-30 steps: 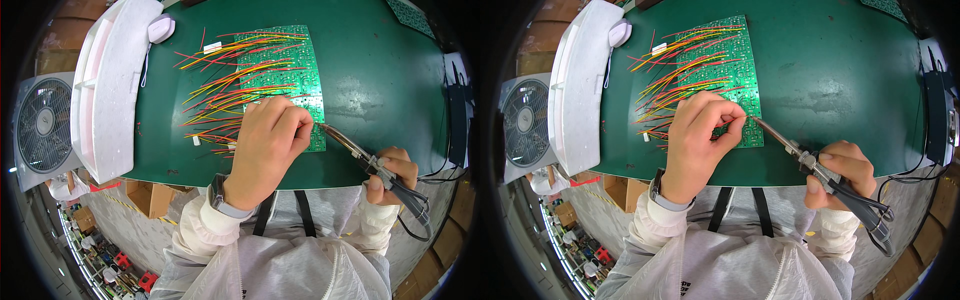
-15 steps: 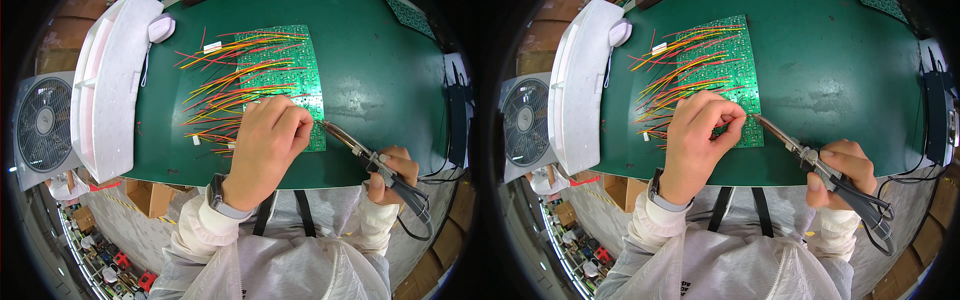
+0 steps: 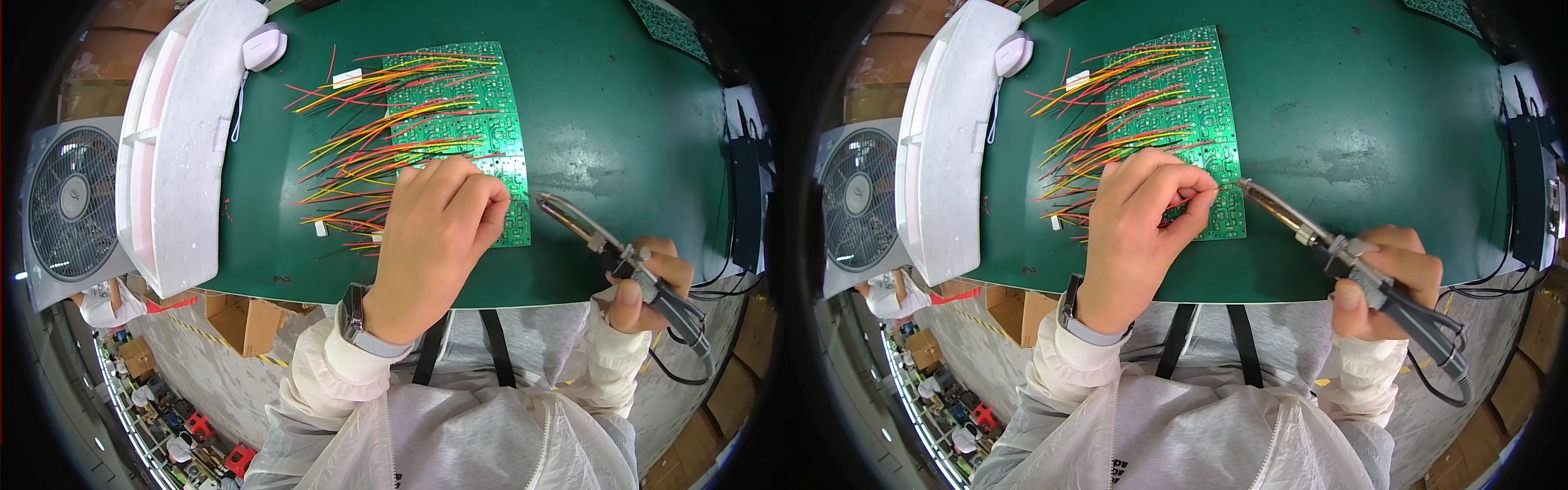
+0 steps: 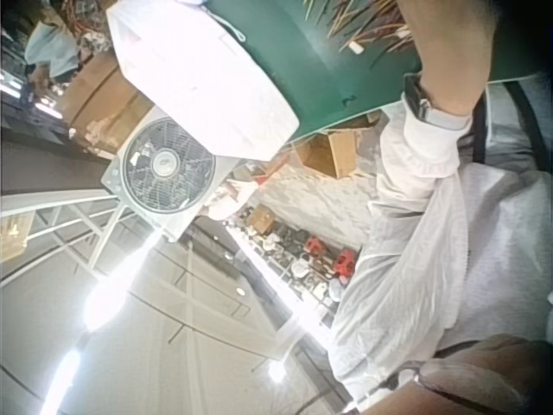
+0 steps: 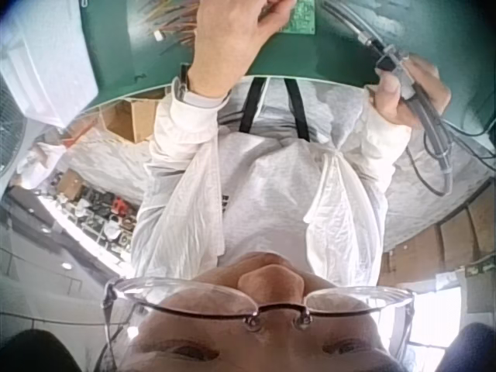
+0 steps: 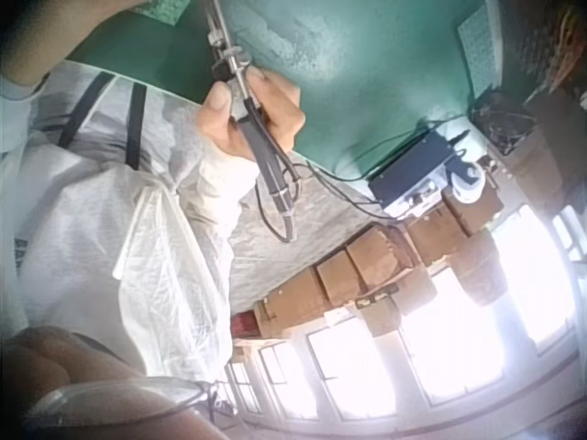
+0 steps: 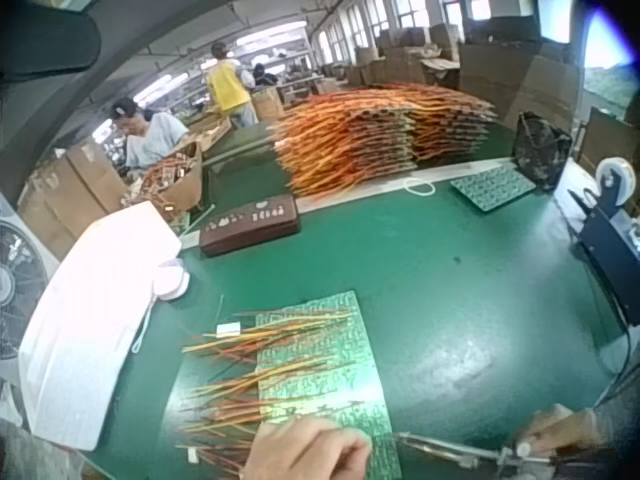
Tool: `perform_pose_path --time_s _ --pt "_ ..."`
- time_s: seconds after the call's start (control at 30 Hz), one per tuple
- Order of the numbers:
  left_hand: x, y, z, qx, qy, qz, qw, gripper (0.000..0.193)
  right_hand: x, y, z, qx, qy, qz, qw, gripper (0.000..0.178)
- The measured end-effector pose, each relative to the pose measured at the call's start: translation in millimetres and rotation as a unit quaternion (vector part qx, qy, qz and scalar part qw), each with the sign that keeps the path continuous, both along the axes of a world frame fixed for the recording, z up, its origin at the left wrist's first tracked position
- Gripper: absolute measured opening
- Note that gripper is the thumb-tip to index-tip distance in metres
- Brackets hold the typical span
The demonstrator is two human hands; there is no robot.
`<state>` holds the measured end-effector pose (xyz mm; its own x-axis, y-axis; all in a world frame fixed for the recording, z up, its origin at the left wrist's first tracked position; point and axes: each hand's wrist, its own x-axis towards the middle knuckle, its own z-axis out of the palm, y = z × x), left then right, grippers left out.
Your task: The person retrieves wires from a foam container, positions them onto a circuit board, and solders them using a soldering iron.
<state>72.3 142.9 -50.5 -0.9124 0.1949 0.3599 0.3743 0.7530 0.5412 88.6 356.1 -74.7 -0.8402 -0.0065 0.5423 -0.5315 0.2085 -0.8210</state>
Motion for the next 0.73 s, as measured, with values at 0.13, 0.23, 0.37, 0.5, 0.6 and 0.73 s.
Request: perform_pose_path --time_s 0.13,0.23,0.37,0.5,0.6,0.73 --pt "3 2 5 -0.037 0.041 0.01 0.998 0.019 -1 -6 10 -0.088 -0.056 -0.087 0.991 0.041" --pt "8 2 11 -0.073 0.009 0.006 0.997 0.022 -14 -8 6 -0.076 -0.003 -0.109 0.991 0.037" --pt "28 -10 17 -0.051 -0.002 0.023 0.998 0.039 -20 -9 4 -0.073 -0.012 -0.205 0.976 0.032" --pt "24 -20 7 -0.07 0.018 0.049 0.996 0.052 -24 -11 6 -0.069 -0.001 -0.265 0.962 0.024" --pt "10 -23 9 -0.063 0.046 0.068 0.995 0.054 -25 -11 6 -0.084 -0.025 -0.253 0.964 0.026" --pt "-1 -20 6 -0.059 0.056 0.035 0.996 0.059 -31 7 -9 -0.056 -0.021 -0.197 0.979 0.035"
